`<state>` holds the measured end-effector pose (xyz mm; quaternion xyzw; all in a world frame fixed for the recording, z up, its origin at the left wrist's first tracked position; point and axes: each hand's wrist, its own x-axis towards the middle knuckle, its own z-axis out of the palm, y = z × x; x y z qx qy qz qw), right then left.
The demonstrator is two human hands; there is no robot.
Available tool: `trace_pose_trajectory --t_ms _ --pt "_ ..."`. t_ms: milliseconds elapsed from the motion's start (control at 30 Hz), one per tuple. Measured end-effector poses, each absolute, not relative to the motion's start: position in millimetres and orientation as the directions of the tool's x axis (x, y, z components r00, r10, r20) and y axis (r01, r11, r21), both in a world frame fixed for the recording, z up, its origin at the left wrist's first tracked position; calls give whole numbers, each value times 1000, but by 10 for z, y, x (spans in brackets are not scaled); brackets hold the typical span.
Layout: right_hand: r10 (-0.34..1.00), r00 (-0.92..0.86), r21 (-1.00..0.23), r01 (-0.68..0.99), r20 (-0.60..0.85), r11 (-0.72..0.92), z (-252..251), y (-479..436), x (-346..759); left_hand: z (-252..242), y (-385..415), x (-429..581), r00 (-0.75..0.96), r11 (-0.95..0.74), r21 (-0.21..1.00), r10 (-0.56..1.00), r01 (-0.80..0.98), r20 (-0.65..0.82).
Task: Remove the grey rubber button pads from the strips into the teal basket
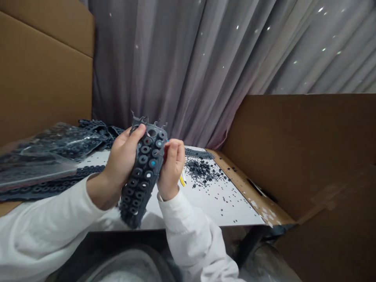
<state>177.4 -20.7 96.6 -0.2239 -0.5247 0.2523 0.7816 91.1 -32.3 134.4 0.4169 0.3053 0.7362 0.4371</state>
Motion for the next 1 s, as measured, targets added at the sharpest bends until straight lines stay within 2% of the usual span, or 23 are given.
trace_pose_trajectory --t_ms 167,267,333,500,733,1000 --pt "639 276 -527 -383 718 759 1083 -281 1971 1264 -469 894 -233 -540 780 841 -317 487" --pt "711 153 -584 -467 686 664 1072 -204 2089 1099 -251 879 -252 -536 809 840 -242 480" --pt "758 47 -641 -502 650 580 1046 -171 2153 955 -14 858 -323 -545 816 820 -193 472" --pt "781 -126 -683 -583 611 440 963 -176 2218 525 631 760 -460 -529 844 773 -87 437" --pt "811 -197 -714 -614 551 336 885 -201 2171 -14 992 653 -275 -384 921 895 -69 352" --pt "822 -284 -662 -735 493 143 842 -268 2003 -77 868 743 -159 -327 938 938 -110 308"
